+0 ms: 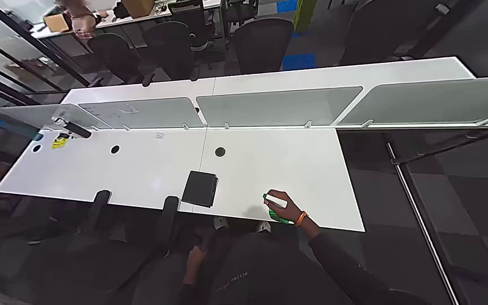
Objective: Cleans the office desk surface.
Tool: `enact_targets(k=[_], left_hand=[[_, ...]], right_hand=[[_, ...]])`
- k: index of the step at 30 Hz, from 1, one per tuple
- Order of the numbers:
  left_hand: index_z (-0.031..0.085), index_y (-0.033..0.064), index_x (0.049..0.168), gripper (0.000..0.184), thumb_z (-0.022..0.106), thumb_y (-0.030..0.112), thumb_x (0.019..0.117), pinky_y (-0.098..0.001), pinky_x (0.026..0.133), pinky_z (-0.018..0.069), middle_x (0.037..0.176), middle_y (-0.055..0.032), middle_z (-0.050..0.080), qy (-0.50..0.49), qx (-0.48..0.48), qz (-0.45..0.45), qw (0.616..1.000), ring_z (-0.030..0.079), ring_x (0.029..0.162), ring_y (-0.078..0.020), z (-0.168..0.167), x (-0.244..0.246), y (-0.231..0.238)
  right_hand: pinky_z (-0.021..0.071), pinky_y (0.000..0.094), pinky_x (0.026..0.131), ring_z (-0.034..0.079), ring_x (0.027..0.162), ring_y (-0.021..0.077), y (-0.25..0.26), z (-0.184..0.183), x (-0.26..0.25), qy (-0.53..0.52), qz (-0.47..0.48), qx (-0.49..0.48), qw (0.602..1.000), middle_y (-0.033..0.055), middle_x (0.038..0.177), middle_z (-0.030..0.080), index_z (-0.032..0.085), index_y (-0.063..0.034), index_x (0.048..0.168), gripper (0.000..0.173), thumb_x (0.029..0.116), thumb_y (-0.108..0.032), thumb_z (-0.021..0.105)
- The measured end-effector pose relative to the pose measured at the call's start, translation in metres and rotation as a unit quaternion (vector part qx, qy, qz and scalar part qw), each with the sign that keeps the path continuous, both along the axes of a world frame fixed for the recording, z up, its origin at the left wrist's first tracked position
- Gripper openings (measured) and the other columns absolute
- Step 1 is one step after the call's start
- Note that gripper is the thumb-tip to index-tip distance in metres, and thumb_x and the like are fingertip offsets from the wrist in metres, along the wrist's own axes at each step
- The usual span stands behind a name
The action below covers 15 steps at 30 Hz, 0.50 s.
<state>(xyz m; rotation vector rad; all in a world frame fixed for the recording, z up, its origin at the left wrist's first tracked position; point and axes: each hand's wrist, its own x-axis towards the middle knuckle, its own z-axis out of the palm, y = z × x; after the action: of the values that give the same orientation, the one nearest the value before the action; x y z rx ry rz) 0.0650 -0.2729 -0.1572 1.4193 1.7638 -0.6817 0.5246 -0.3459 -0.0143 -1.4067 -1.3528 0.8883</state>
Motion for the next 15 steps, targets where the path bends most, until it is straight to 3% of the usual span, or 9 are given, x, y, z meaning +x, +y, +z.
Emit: enact_targets(k=[4, 7, 10, 12, 15], left_hand=[[0.071, 0.0066, 0.117, 0.038, 0.07, 0.036, 0.0934, -0.0592, 0.093, 0.0544, 0.113, -0.019, 0.072, -0.04, 0.019, -0.01, 0.999, 0.069, 0.108, -0.0357, 0.011, 0.004, 0.026], [0.068, 0.0043, 0.126, 0.038, 0.07, 0.027, 0.095, -0.0558, 0.101, 0.0524, 0.121, -0.0184, 0.071, -0.164, 0.074, -0.048, 0.983, 0.067, 0.115, -0.0337, 0.033, 0.029, 0.056], [0.057, 0.0027, 0.141, 0.065, 0.081, 0.025, 0.0852, -0.0504, 0.11, 0.0482, 0.139, -0.0197, 0.061, -0.36, 0.136, -0.104, 0.917, 0.06, 0.127, -0.032, 0.067, 0.063, 0.085], [0.049, 0.0043, 0.148, 0.086, 0.088, 0.031, 0.0761, -0.0449, 0.115, 0.0459, 0.146, -0.015, 0.056, -0.455, 0.143, -0.119, 0.871, 0.055, 0.135, -0.0242, 0.097, 0.083, 0.097], [0.051, -0.0052, 0.14, 0.083, 0.091, 0.024, 0.0735, -0.0382, 0.109, 0.0509, 0.131, -0.0156, 0.066, -0.532, 0.149, -0.085, 0.829, 0.063, 0.122, -0.0176, 0.132, 0.088, 0.114]], right_hand=[[0.0554, 0.031, 0.075, 0.064, 0.079, 0.0126, 0.027, -0.003, -0.042, -0.025, 0.03, -0.023, 0.999, 0.0078, 0.086, 0.068, 0.07, -0.0025, 0.098, 0.027, 0.0978, -0.029, 0.066], [0.0566, 0.0329, 0.086, 0.067, 0.091, 0.014, 0.055, -0.008, -0.078, -0.025, 0.053, -0.015, 0.998, 0.0088, 0.097, 0.071, 0.071, -0.0039, 0.106, 0.029, 0.099, -0.032, 0.065], [0.0544, 0.0346, 0.095, 0.066, 0.103, 0.0165, 0.09, -0.002, -0.122, -0.018, 0.095, -0.005, 0.995, 0.0109, 0.109, 0.071, 0.07, -0.0039, 0.114, 0.031, 0.0994, -0.031, 0.065], [0.0531, 0.0364, 0.1, 0.066, 0.109, 0.0189, 0.114, 0.008, -0.153, 0.003, 0.128, 0.025, 0.991, 0.013, 0.113, 0.07, 0.07, -0.0016, 0.115, 0.031, 0.1001, -0.028, 0.066], [0.0494, 0.0381, 0.106, 0.063, 0.118, 0.0222, 0.154, 0.026, -0.196, 0.035, 0.16, 0.082, 0.983, 0.015, 0.117, 0.069, 0.07, 0.0009, 0.106, 0.027, 0.1004, -0.025, 0.065]])
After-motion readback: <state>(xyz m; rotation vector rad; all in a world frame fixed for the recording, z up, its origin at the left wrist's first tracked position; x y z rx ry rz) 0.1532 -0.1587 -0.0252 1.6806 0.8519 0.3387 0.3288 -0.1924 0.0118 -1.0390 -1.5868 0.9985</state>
